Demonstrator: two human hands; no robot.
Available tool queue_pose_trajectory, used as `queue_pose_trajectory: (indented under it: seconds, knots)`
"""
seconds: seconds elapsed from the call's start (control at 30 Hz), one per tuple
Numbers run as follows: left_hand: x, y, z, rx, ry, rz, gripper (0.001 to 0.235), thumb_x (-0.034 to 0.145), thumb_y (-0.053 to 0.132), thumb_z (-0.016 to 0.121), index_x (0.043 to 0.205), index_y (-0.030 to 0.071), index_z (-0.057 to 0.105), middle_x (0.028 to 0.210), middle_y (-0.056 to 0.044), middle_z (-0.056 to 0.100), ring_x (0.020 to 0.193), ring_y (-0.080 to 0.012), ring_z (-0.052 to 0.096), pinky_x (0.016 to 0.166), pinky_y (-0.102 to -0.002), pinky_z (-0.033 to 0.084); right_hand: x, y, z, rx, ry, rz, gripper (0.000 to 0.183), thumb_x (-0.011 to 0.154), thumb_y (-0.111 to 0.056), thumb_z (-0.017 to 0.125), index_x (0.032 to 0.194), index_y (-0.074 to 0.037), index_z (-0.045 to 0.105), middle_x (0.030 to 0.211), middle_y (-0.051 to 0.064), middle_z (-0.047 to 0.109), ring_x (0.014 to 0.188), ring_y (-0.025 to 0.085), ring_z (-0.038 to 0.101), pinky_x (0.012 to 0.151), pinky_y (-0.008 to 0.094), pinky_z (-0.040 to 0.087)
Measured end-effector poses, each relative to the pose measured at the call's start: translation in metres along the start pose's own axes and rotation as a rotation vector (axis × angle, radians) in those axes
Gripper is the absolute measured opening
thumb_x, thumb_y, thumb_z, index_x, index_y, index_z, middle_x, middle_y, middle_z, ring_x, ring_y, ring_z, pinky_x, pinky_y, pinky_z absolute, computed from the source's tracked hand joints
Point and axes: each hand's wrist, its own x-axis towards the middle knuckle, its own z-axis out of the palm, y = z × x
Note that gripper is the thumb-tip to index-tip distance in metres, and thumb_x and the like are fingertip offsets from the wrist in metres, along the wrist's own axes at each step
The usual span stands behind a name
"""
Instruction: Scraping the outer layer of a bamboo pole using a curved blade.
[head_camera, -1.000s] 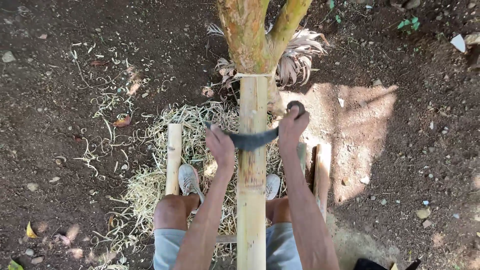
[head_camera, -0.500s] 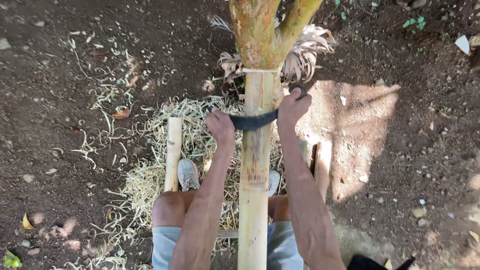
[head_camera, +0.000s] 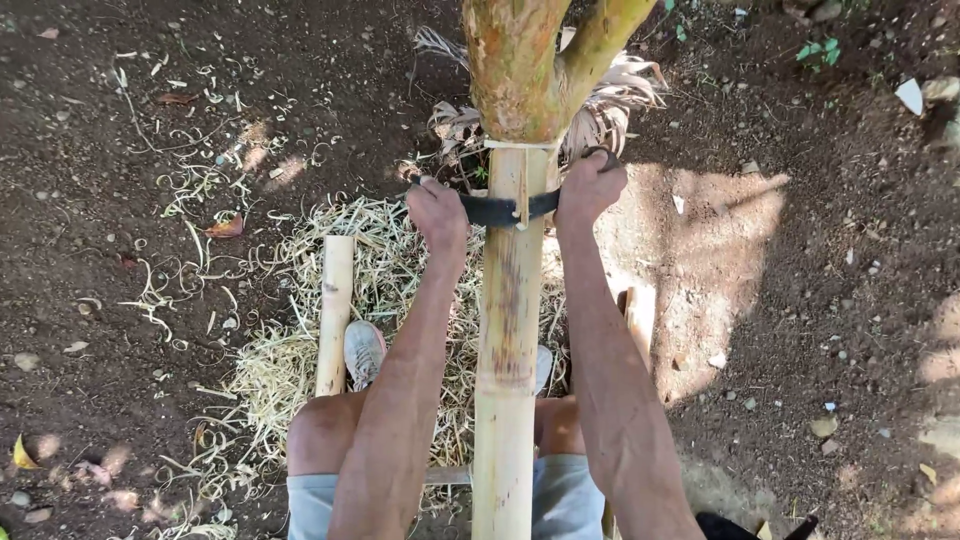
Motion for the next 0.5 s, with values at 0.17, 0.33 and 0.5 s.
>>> queue_pose_trajectory:
  seconds: [0.17,0.33,0.5]
  knots:
    - [0.030,-0.005,0.018,0.015,-0.027,-0.023,0.037,0.106,0.029,0.040,0.089,-0.003,0.049,0.076,-0.014,0.060,0.051,-0.0200,0.060,0.038,-0.035,0.052,0.028,0.010,0.025,-0.110,0.002,0.037,0.037,0.096,-0.026,0.052,0.097,0.012,0.055,0.092,0.024,0.063,0.083,0.033,0.064,0.078,0.047,0.049]
    - [0.095,-0.040,0.056,0.195,0.089,0.222,0.046,0.113,0.030,0.046,0.089,-0.006,0.061,0.079,-0.017,0.068,0.067,-0.0196,0.065,0.057,-0.032,0.047,0.059,0.025,0.052,-0.074,-0.035,0.045,0.033,0.082,-0.014,0.055,0.102,0.012,0.053,0.101,0.025,0.058,0.086,0.031,0.060,0.073,0.046,0.053]
    - [0.088,-0.007,0.065,-0.113,-0.060,0.059,0.009,0.091,0.008,0.053,0.093,0.000,0.055,0.088,-0.017,0.062,0.058,-0.0221,0.056,0.039,-0.036,0.049,0.074,0.061,0.069,-0.015,0.116,-0.317,0.035,0.086,-0.016,0.063,0.099,0.012,0.046,0.091,0.020,0.051,0.077,0.028,0.053,0.069,0.046,0.050]
